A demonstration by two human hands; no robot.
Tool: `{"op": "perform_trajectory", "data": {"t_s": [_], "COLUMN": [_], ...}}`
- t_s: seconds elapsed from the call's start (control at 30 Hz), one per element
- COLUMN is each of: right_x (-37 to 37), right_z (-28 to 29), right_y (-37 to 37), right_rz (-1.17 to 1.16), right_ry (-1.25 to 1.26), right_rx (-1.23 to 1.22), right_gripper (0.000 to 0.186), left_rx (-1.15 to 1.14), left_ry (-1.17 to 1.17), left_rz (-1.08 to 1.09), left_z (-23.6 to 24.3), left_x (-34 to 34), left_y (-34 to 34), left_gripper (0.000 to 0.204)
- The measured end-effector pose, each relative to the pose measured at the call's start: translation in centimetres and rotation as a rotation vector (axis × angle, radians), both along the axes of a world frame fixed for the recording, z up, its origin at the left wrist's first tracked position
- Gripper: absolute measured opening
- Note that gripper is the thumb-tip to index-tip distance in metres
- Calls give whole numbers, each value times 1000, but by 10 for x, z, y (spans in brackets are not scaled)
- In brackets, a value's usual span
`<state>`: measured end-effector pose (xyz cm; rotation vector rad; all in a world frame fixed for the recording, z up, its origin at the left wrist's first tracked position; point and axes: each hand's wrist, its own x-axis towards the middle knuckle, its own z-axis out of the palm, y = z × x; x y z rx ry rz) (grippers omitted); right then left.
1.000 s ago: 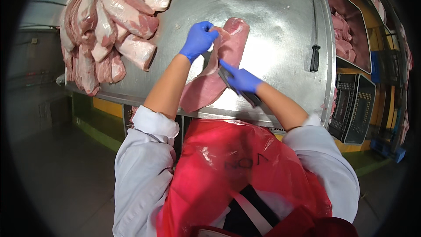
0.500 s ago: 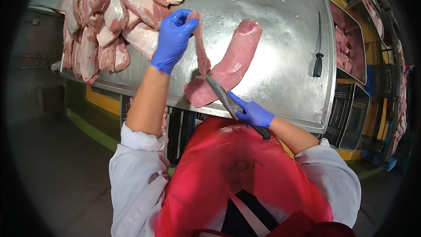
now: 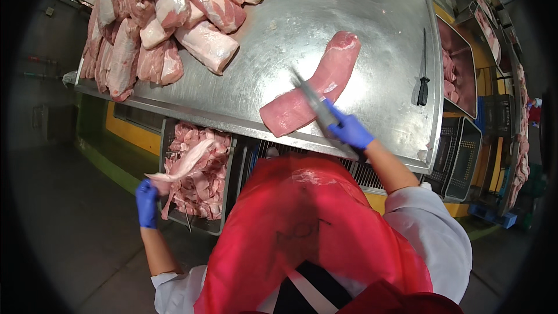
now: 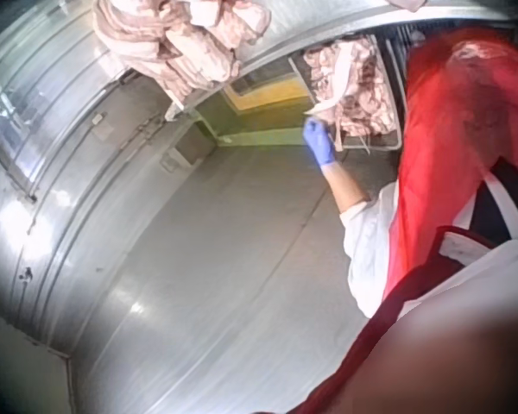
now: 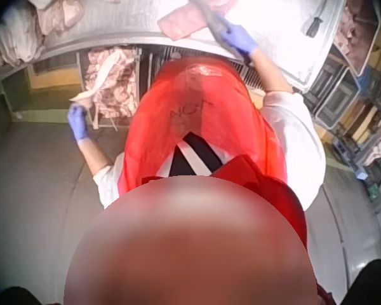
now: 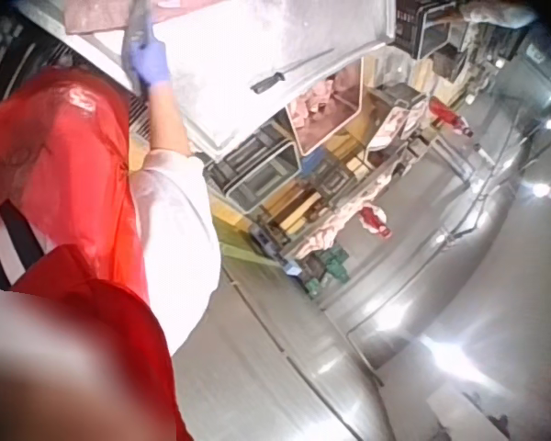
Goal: The person trims fat and sinew from pork loins using a knife and places the trimmed pieces into a metal tray. The person repeatedly handles multiple pork loins, separating fat and meat, and organizes the trimmed meat on the table.
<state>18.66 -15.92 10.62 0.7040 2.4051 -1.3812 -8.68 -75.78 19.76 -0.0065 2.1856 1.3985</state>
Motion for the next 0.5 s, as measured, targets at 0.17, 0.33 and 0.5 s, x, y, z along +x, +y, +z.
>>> {"op": "perform_trajectory", "data": {"t_s": [0.17,0.33,0.5], "right_x": [-51,-62,29], "right_z": [15,-54,-33], "right_y": [66,75,35], "right_rz": [-177,-3,32], "right_ry": [6,51,-197], "right_rx": [137,486,400], "right_gripper": [77,85,88], "left_rx": [-498,-48,-518], "left_ry": [671,881,764], "left_rz": [-432,-935,-1048], "left_z": [-86,-140,-148], "left_x": [34,102,96], "left_y": [119,393,485], "left_gripper": [38,68,76]}}
